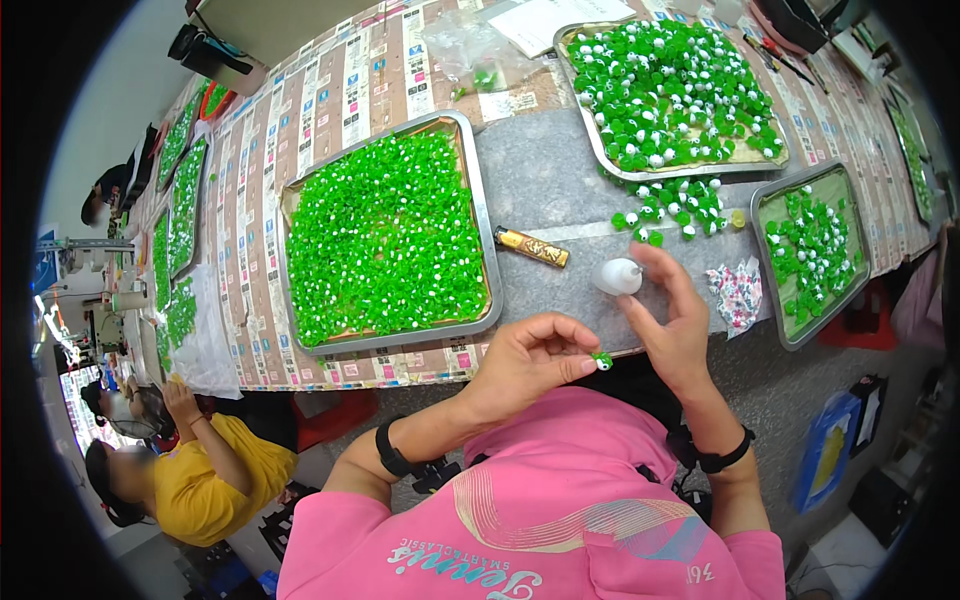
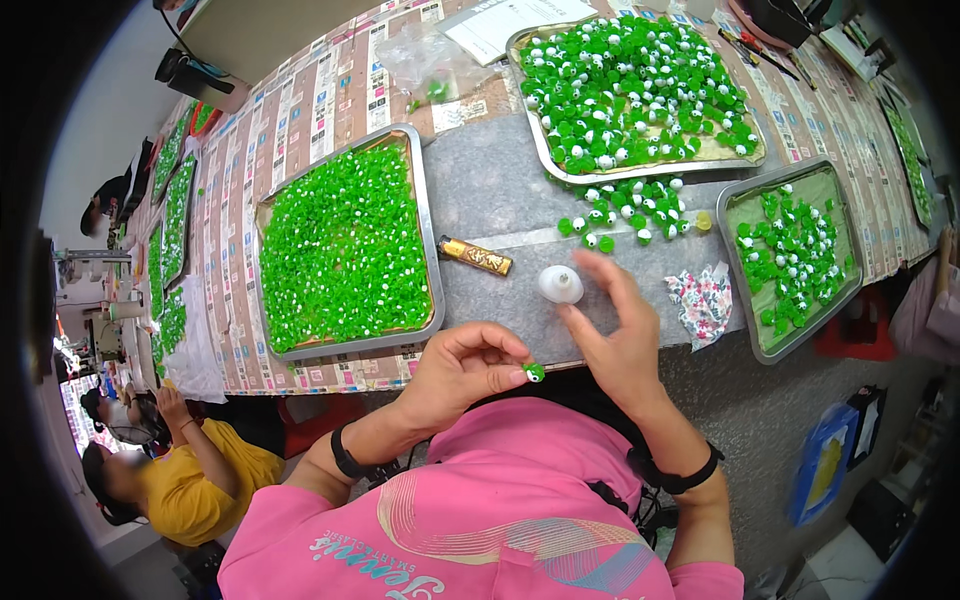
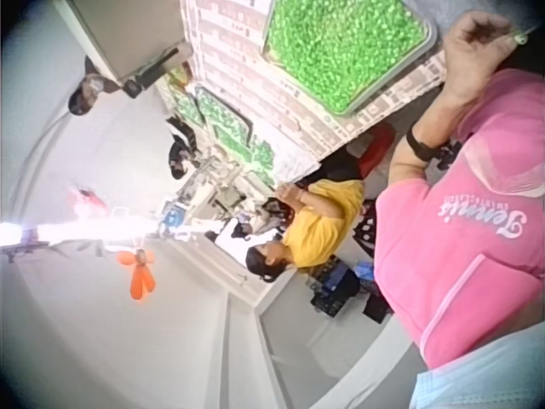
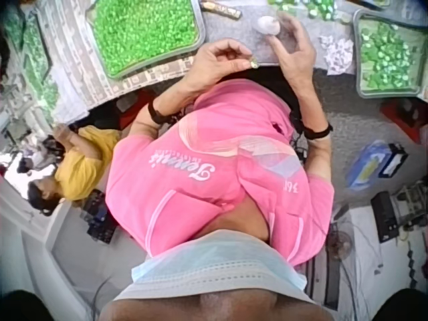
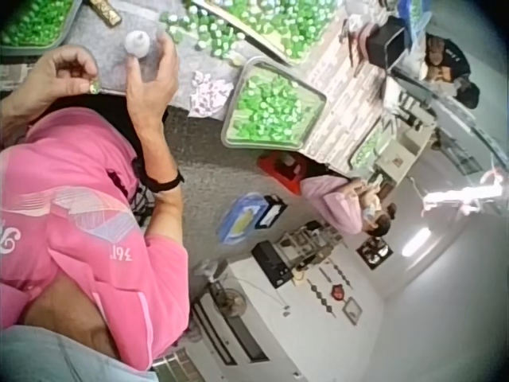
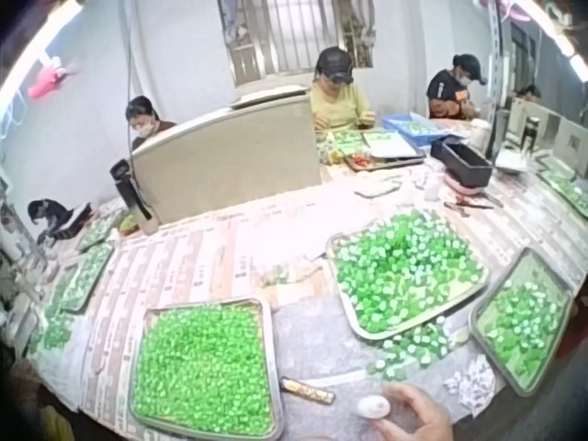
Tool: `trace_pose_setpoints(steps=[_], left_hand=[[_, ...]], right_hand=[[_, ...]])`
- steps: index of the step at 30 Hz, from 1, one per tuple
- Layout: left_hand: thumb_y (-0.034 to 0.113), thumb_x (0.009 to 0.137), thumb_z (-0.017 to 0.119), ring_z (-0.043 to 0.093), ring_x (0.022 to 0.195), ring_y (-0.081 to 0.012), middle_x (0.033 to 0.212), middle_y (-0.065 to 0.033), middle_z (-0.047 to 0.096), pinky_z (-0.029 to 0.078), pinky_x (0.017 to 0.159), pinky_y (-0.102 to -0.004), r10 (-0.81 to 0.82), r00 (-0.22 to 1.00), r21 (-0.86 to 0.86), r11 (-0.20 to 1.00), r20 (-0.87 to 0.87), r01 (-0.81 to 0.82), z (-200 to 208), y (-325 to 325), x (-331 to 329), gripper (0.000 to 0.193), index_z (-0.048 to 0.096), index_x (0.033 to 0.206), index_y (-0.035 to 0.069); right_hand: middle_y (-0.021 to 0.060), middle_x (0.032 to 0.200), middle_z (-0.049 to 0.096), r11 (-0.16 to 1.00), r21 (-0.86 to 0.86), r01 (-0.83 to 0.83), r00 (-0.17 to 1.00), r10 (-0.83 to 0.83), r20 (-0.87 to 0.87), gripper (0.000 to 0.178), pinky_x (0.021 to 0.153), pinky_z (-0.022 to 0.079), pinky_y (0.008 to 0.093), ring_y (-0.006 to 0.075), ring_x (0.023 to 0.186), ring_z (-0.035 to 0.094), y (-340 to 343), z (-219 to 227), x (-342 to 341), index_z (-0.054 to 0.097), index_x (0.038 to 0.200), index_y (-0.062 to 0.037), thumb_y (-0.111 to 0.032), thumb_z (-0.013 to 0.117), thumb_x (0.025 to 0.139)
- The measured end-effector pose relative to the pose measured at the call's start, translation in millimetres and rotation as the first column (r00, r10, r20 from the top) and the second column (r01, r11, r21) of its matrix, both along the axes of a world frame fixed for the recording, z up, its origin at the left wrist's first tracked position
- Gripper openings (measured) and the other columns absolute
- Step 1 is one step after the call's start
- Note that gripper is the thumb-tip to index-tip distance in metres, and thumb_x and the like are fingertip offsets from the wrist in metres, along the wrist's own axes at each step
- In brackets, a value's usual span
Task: The recorder is assembling small plastic/rubber components, likely toy or decorative parts, by gluing eyes or small dots onto green circular bases at a manufacturing station.
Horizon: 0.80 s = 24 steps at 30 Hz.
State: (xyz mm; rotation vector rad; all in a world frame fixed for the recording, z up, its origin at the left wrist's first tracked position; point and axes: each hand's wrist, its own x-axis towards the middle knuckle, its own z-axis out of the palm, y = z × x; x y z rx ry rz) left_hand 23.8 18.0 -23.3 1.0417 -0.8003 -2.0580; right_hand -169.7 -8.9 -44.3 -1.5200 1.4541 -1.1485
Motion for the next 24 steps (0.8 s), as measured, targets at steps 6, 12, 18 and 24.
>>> trace_pose_setpoints(steps=[6, 12, 18, 24], left_hand=[[-0.006, 0.079, 0.066, 0.058, 0.088, -0.0108, 0.096, -0.0050, 0.060, 0.051, 0.079, -0.0244, 0.040, 0.999, -0.035, 0.999, 0.000, -0.040, -4.1, 2.7, -6.5, 0.021, 0.060, 0.098, 0.000], [0.001, 0.082, 0.067, 0.057, 0.085, -0.0070, 0.093, -0.0024, 0.060, 0.049, 0.074, -0.0208, -0.014, 0.999, -0.109, 0.994, -0.052, 0.009, -1.1, 5.9, -13.6, 0.021, 0.060, 0.101, 0.001], [0.004, 0.084, 0.065, 0.058, 0.085, -0.0083, 0.091, -0.0032, 0.061, 0.049, 0.076, -0.0209, -0.032, 0.988, 0.047, 0.998, -0.150, 0.040, 7.1, 5.1, -12.9, 0.020, 0.060, 0.103, 0.000], [0.004, 0.085, 0.065, 0.059, 0.085, -0.0087, 0.092, -0.0037, 0.062, 0.049, 0.077, -0.0214, -0.048, 0.981, 0.063, 0.996, -0.187, 0.060, -0.3, 8.6, -16.2, 0.018, 0.059, 0.101, 0.001]], right_hand=[[0.0095, 0.102, 0.061, 0.975, 0.060, -0.213, 0.976, 0.209, 0.059, 0.039, 0.073, 0.048, 0.0269, 0.0172, 0.084, 0.060, 41.9, 27.4, -16.0, 0.060, 0.107, -0.0038, -0.003, 0.074, 0.070], [0.0088, 0.089, 0.063, 0.956, 0.117, -0.269, 0.945, 0.238, 0.224, 0.019, 0.068, 0.049, 0.0257, 0.0153, 0.077, 0.061, 46.2, 28.9, -15.6, 0.067, 0.093, -0.0008, -0.004, 0.072, 0.075], [0.0111, 0.093, 0.062, 0.922, 0.182, -0.343, 0.858, 0.228, 0.461, 0.016, 0.072, 0.051, 0.0240, 0.0149, 0.083, 0.063, 47.4, 31.0, -17.8, 0.065, 0.096, 0.0031, -0.002, 0.067, 0.081], [0.0114, 0.093, 0.063, 0.919, 0.136, -0.370, 0.847, 0.274, 0.456, 0.016, 0.071, 0.051, 0.0235, 0.0146, 0.083, 0.063, 50.0, 24.4, -22.9, 0.066, 0.096, 0.0030, -0.001, 0.067, 0.081]])
